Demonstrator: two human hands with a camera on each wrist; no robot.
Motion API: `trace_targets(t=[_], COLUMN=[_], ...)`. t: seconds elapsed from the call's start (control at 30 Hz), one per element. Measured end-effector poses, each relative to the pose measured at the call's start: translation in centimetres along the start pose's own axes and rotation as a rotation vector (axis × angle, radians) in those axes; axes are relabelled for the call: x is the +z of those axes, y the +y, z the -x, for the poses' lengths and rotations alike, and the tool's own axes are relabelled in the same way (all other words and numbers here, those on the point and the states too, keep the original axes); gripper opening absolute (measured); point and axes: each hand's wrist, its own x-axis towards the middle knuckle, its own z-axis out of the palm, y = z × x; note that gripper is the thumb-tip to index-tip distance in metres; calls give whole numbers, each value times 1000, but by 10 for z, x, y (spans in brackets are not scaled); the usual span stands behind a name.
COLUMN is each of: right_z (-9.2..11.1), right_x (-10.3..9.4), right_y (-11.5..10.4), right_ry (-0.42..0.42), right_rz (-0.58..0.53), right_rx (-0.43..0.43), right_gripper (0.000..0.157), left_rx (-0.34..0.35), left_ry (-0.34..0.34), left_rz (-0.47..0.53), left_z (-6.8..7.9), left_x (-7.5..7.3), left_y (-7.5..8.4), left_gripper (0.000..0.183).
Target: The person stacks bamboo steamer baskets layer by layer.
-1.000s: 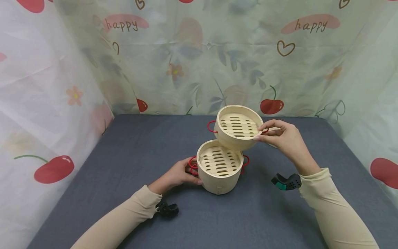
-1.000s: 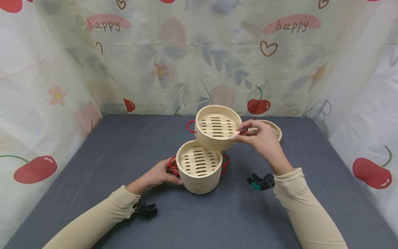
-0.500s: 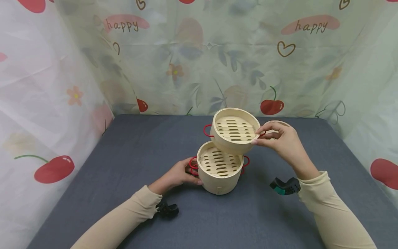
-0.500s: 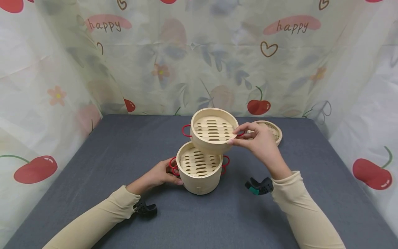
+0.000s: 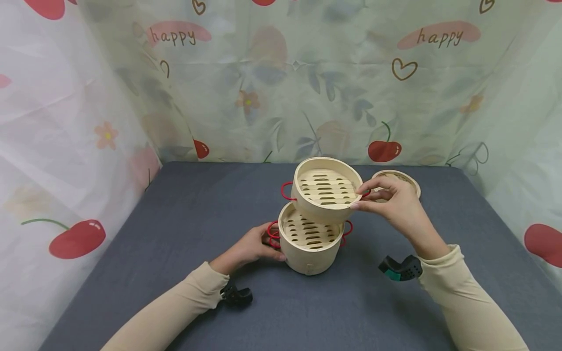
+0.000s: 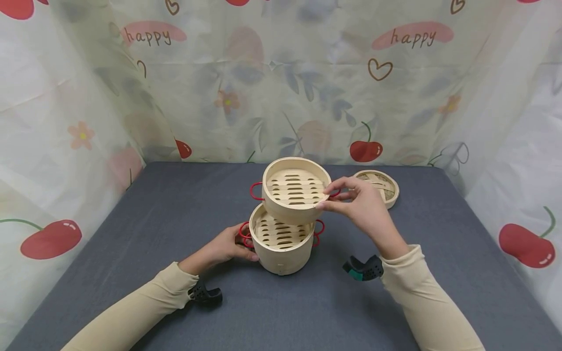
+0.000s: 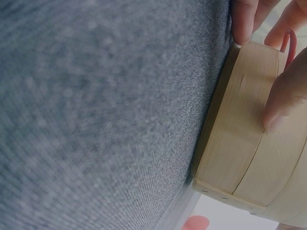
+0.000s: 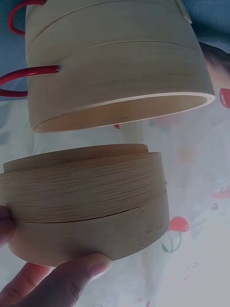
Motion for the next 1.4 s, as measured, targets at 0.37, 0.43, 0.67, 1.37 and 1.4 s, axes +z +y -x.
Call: trace_targets(t=[0.37, 0.43, 0.67, 1.37, 1.4], right_z=[6, 7, 12, 17, 17], right_x=[4, 5, 10, 19, 19], right_y=[-4, -4, -8, -9, -9], right_ry=[-25, -28, -51, -84, -86], right_rz=[30, 26, 29, 37, 35], right_rx=[22, 3, 31, 58, 58], right_gripper=[38, 37, 40, 40, 40], left_rx=[2, 2, -2, 13, 15], left_ry=[6, 3, -4, -22, -23], left_rz=[-2, -4, -13, 3, 1], left_z=[1, 0, 0, -1, -1], left_x=[0, 0, 0, -1, -1], left_y=[2, 1, 0, 1, 1], left_gripper=[74, 74, 76, 77, 77])
